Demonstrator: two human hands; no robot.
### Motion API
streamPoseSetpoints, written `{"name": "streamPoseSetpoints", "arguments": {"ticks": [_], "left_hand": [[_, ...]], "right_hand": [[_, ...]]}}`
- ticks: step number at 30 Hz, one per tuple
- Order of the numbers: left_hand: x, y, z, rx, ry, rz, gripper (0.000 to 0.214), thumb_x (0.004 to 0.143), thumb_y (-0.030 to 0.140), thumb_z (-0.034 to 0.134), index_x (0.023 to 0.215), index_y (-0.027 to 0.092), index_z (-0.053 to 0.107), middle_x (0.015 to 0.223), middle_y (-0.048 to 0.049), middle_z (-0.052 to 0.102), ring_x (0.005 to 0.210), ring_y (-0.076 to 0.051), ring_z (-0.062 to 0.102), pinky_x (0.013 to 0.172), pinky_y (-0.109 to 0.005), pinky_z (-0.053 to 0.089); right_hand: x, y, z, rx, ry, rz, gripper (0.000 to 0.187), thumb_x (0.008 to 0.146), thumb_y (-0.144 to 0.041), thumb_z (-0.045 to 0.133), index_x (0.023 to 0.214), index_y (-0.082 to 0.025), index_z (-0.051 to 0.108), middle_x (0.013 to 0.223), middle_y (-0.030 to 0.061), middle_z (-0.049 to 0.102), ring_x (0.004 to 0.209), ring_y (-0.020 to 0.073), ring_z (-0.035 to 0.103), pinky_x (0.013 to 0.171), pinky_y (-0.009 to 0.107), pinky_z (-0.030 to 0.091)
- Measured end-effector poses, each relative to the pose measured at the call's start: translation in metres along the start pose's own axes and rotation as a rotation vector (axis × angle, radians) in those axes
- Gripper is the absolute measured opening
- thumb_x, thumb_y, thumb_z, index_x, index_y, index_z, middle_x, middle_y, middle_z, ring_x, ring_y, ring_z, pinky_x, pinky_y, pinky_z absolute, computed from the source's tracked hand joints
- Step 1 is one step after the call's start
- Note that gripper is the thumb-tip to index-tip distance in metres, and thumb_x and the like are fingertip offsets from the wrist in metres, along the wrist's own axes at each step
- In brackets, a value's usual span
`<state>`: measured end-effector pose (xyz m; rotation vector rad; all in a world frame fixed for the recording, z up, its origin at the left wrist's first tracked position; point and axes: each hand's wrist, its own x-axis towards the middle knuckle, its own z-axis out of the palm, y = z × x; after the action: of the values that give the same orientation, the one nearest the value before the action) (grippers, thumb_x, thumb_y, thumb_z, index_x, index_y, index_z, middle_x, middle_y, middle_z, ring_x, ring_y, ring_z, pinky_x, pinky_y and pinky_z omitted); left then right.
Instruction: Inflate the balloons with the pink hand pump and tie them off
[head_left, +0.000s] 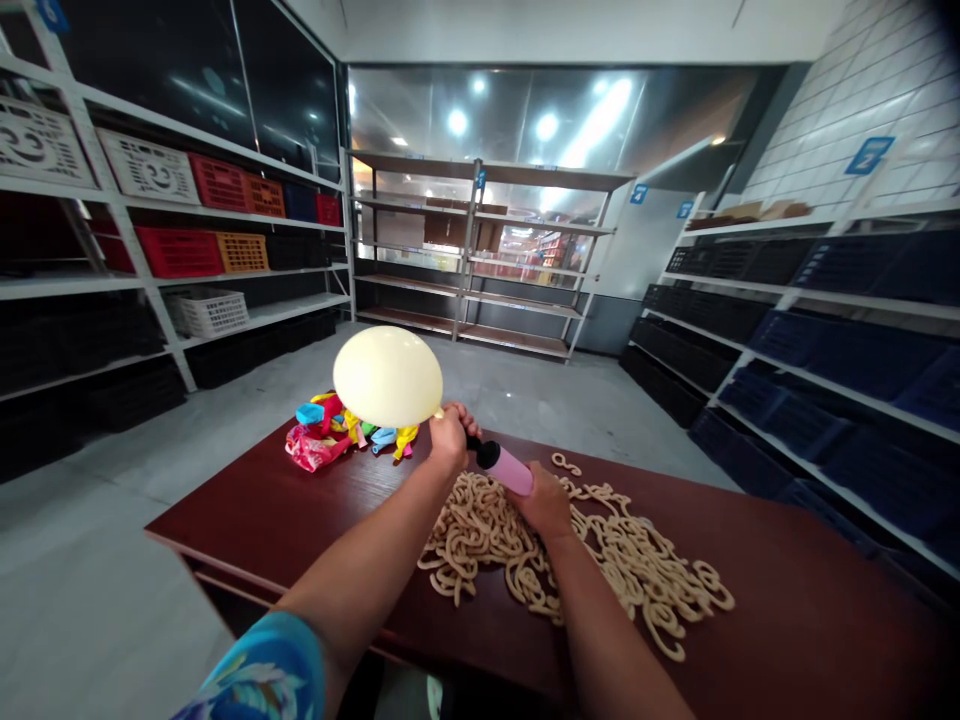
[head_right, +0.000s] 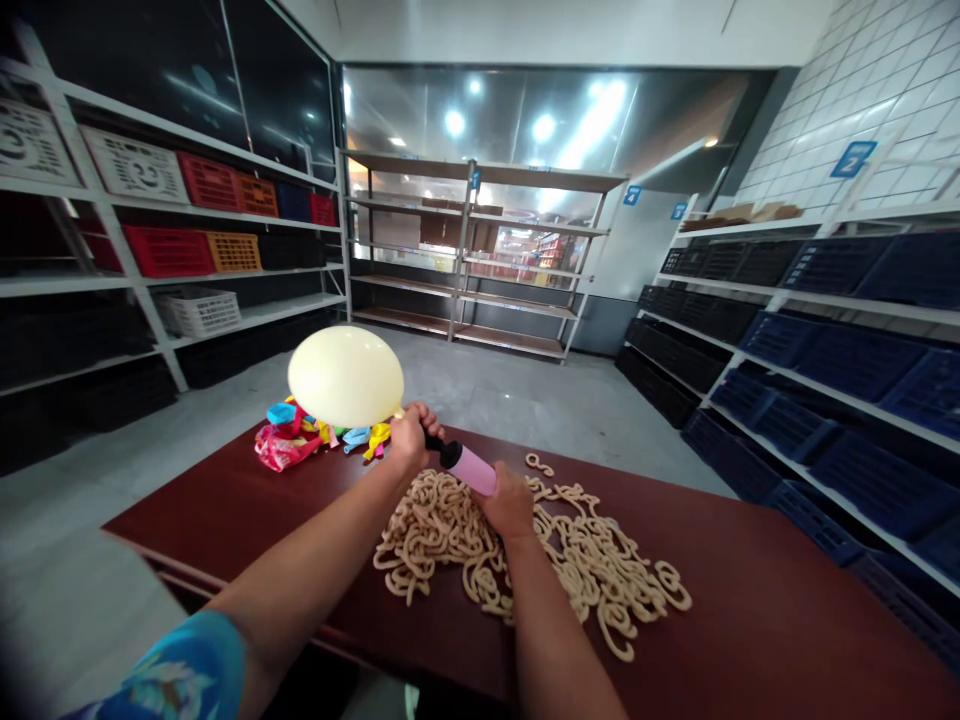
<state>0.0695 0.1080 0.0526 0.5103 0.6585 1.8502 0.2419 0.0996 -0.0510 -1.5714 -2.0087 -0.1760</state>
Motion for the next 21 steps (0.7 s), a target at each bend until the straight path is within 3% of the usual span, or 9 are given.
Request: {"name": "streamPoseSetpoints", "arguments": {"ticks": [2,5,12,15,18,21], "left_hand": [[-0.003,-0.006,-0.002,-0.015,0.008,-0.012,0.012,0.061,0.013,0.042,0.059,0.02,0.032,0.044,0.0077,0.028,0.033,-0.006,0.03,0.036,-0.021,0.032],[-0.003,0.007,-0.002,-0.01,0.013,-0.008,0.012,0.063,0.014,0.043,0.059,0.02,0.032,0.044,0.0077,0.027,0.033,-0.007,0.032,0.037,-0.021,0.032],[-0.003,0.095,0.016,0.044,-0.118,0.114,0.013,0.064,0.013,0.043,0.058,0.02,0.033,0.044,0.0071,0.027,0.033,-0.007,0.031,0.038,-0.022,0.033],[-0.002,0.115,0.022,0.064,-0.161,0.167,0.014,0.063,0.012,0.044,0.058,0.019,0.033,0.045,0.0069,0.027,0.034,-0.007,0.031,0.038,-0.022,0.033],[0.0,0.104,0.023,0.06,-0.145,0.179,0.014,0.064,0.013,0.043,0.058,0.019,0.032,0.044,0.0071,0.026,0.034,-0.006,0.03,0.037,-0.021,0.031],[0.0,0.069,0.02,0.055,-0.121,0.124,0.013,0.065,0.014,0.041,0.058,0.019,0.032,0.044,0.0073,0.026,0.033,-0.006,0.029,0.037,-0.02,0.03]], "right_hand": [[0.0,-0.001,-0.002,0.011,-0.014,-0.019,0.034,0.064,-0.037,0.064,0.09,-0.019,0.053,0.078,0.0041,0.06,0.07,0.0179,0.054,0.06,0.026,0.03],[0.001,-0.002,-0.004,0.055,-0.013,-0.038,0.035,0.065,-0.038,0.062,0.093,-0.019,0.053,0.079,0.004,0.06,0.072,0.0179,0.054,0.062,0.026,0.032],[0.003,0.004,-0.006,0.2,0.048,-0.01,0.041,0.066,-0.044,0.061,0.098,-0.021,0.052,0.085,0.0032,0.06,0.076,0.0175,0.055,0.065,0.025,0.037],[0.004,0.004,-0.004,0.216,0.06,0.017,0.04,0.066,-0.043,0.059,0.098,-0.021,0.052,0.083,0.0031,0.06,0.075,0.0174,0.055,0.064,0.025,0.036],[0.003,0.003,-0.003,0.173,0.053,0.037,0.037,0.066,-0.042,0.06,0.095,-0.02,0.053,0.079,0.0034,0.06,0.071,0.0177,0.055,0.062,0.025,0.035],[0.001,0.002,-0.003,0.122,0.047,0.038,0.036,0.066,-0.042,0.06,0.092,-0.019,0.053,0.078,0.004,0.06,0.071,0.0183,0.055,0.061,0.026,0.034]]}}
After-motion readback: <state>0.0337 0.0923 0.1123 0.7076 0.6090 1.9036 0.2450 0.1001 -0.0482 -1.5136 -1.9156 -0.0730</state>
